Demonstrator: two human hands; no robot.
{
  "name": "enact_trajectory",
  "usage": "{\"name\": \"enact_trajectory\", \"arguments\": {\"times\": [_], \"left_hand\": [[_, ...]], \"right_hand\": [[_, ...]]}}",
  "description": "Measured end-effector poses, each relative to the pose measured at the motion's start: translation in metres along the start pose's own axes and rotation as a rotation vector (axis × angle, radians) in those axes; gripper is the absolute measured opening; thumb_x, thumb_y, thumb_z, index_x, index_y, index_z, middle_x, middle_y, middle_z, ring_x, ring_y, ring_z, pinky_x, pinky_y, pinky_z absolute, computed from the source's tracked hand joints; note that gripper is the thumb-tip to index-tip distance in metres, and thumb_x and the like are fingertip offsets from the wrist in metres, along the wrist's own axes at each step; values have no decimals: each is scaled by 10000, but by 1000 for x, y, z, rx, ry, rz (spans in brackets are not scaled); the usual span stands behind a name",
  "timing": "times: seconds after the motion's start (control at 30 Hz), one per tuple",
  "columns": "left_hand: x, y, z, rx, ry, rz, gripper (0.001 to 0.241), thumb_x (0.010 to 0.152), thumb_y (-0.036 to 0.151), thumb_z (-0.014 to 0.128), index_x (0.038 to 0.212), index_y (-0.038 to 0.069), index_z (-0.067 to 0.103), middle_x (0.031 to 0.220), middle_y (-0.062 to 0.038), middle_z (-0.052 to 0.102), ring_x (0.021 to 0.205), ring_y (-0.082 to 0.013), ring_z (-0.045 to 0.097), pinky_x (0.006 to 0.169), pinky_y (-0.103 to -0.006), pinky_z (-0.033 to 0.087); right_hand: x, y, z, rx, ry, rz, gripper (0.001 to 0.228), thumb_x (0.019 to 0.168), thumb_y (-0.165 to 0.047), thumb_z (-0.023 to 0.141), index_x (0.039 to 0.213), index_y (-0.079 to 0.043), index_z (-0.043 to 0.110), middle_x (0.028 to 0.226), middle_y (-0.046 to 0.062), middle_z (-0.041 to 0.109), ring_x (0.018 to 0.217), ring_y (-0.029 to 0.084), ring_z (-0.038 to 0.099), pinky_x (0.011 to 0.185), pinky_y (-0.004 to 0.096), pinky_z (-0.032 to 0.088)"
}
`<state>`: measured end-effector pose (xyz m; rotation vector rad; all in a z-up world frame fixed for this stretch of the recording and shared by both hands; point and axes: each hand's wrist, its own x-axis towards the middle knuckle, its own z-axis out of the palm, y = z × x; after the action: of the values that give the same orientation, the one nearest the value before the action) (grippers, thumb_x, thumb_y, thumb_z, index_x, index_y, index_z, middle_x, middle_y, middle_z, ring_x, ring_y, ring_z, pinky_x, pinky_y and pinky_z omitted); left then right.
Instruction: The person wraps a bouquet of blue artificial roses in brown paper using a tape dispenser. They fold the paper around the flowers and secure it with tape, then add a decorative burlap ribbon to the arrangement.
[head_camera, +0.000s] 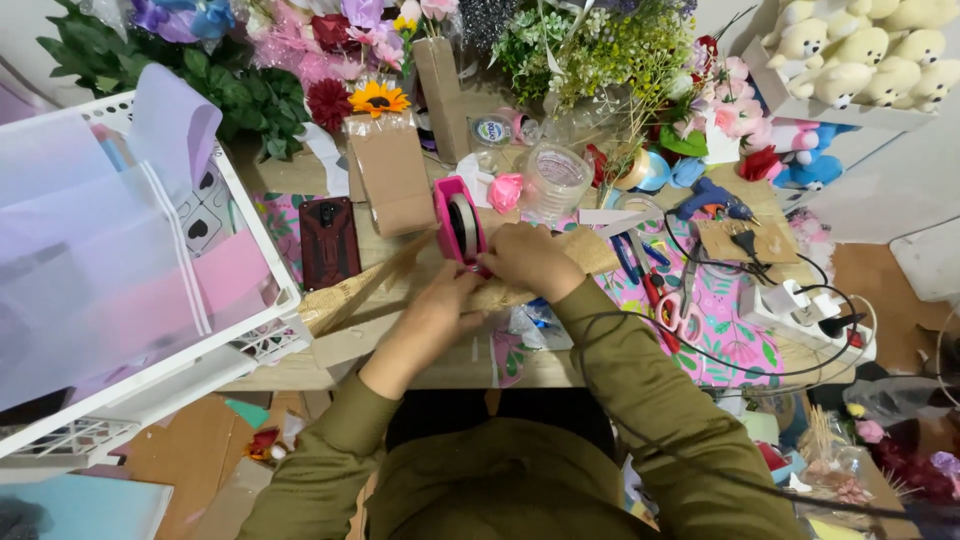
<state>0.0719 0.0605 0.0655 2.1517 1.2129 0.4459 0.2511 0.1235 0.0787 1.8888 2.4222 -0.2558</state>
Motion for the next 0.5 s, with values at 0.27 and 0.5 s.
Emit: {"name": "enact_trajectory", "arguments": {"times": [0.27, 0.5], "left_hand": [[7, -7, 2, -12, 39, 17, 432, 855, 210, 751, 1263, 90, 678, 1456, -220, 484, 1223, -473, 613, 1042, -529, 518], [16, -23, 2, -45, 6, 43, 472, 856, 216, 757, 1301, 86, 665, 1381, -223, 575, 1231, -445, 622, 1037, -504, 516]], "right_hand": [[23, 25, 15, 357, -76, 42, 368, 875, -432, 654, 925, -103, 812, 927, 177, 755, 1014, 414, 702, 900, 506, 519], [15, 16, 5, 635, -56, 72, 305, 835, -331, 744, 847, -30, 790, 813, 209, 716, 914, 382, 687, 837, 442, 527]]}}
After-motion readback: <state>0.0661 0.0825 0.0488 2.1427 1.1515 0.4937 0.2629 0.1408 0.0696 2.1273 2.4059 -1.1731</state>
